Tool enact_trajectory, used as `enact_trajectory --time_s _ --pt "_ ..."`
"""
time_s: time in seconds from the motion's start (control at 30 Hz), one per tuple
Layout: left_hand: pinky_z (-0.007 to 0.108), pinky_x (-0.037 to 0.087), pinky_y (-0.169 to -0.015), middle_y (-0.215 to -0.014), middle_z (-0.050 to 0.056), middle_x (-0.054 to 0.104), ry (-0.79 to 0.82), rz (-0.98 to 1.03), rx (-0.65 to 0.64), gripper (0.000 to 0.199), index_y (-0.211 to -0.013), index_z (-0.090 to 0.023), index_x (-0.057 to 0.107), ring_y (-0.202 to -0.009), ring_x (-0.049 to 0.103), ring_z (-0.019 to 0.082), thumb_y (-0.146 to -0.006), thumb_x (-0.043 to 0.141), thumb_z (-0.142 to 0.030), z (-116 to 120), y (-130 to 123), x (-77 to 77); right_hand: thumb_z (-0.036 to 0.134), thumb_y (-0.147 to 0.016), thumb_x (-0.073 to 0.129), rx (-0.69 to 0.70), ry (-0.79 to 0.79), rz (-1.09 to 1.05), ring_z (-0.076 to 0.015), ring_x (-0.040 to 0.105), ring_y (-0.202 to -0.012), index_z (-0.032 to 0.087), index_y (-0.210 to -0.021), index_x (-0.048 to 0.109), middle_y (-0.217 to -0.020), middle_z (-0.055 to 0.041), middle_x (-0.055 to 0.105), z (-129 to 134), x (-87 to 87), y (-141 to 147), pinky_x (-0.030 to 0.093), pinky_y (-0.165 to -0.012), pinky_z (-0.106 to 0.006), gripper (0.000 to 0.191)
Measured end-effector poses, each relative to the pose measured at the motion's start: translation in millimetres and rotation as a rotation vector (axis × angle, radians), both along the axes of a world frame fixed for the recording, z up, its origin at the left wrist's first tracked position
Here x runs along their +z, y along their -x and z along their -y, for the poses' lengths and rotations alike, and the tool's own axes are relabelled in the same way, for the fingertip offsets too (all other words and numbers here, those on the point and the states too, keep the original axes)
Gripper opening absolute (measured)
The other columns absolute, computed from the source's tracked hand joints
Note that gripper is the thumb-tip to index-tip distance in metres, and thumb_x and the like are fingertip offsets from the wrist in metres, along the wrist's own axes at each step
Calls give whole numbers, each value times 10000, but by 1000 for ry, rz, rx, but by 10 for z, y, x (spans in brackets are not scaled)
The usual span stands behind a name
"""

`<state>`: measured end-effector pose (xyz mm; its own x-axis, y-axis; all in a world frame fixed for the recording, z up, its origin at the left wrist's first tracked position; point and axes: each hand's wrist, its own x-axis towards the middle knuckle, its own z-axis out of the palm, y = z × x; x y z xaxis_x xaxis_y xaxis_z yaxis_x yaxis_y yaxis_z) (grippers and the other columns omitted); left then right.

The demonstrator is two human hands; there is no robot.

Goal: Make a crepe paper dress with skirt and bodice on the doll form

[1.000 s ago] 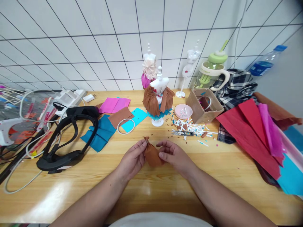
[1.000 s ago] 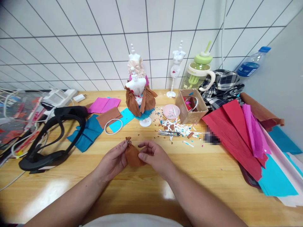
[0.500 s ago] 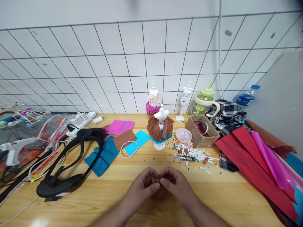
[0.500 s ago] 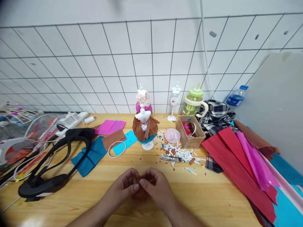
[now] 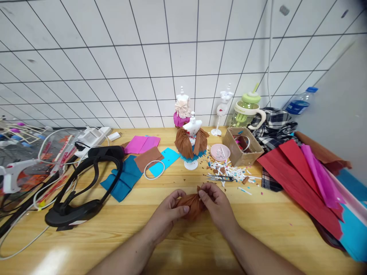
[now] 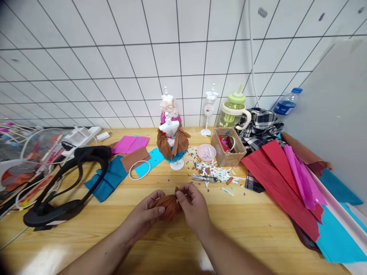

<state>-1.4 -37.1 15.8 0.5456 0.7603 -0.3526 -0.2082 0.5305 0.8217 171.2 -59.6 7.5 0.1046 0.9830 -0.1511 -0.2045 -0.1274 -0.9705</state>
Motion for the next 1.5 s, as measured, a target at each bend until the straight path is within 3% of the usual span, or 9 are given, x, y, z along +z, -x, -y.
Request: enact_trajectory --time_s 0.1,0.4,0.6,0.73,0.97,1.1,1.23,1.37,1.5 --pt "313 447 -790 -1097 76 630 121 101 -26 599 -1067 -207 465 -950 617 215 -618 850 -303 35 -34 0 510 -770 678 -47 -1 -3 -104 500 -584 192 -795 553 -698 26 545 0 6 14 422 -507 -216 342" --pt "207 333 -608 -733 -30 562 -83 -267 -15 341 -781 -145 544 -671 476 101 -629 816 -285 -8 -26 -50 498 -779 686 -88 6 -119 -92 541 -522 203 -818 523 -656 52 539 5 14 -26 446 -484 -213 339" --pt "203 367 -586 -745 -18 604 -82 -219 25 352 -846 -157 569 -671 526 114 -629 820 -273 6 -52 -15 429 -758 712 26 35 -98 -148 616 -737 225 -1091 550 -824 6 603 15 17 -46 518 -586 -244 422" --pt "223 460 -622 -869 32 671 -131 -200 50 432 -970 -157 613 -770 605 155 -665 802 -398 -2 -56 -11 391 -761 694 15 86 -7 -144 587 -678 224 -1095 560 -778 11 588 -6 -13 -66 509 -525 -236 397" --pt "203 450 -467 -607 -27 602 -191 -411 220 424 -808 -162 604 -518 540 107 -643 768 -517 -79 -25 -18 399 -703 745 35 112 -42 -141 603 -640 228 -1092 555 -726 28 600 -36 47 -108 542 -554 -268 466" --pt "222 455 -470 -609 -21 622 -237 -487 164 415 -846 -174 592 -501 569 125 -697 702 -545 -63 -9 7 458 -649 768 7 157 -57 -141 603 -619 209 -990 585 -737 16 617 -103 72 -212 504 -499 -249 460" --pt "267 477 -555 -707 43 689 -548 -759 -98 354 -906 -177 667 -611 617 175 -811 601 -511 -173 212 82 376 -715 717 65 135 75 -127 567 -589 224 -1165 543 -712 29 630 -154 43 -359 384 -442 -201 506" --pt "442 460 -918 -1118 116 688 -1059 -1323 76 343 -1117 -202 668 -1056 591 309 -868 537 -398 -471 607 69 213 -751 657 288 69 345 -138 595 -643 232 -1306 505 -747 24 691 -120 -6 -376 422 -583 -253 576" --pt "470 443 -957 -1215 114 642 -1148 -1606 72 290 -1087 -205 671 -1140 545 322 -857 524 -304 -652 804 -48 161 -801 586 356 -37 651 -173 630 -737 278 -1406 429 -972 -12 730 -51 -35 -304 463 -720 -328 636"
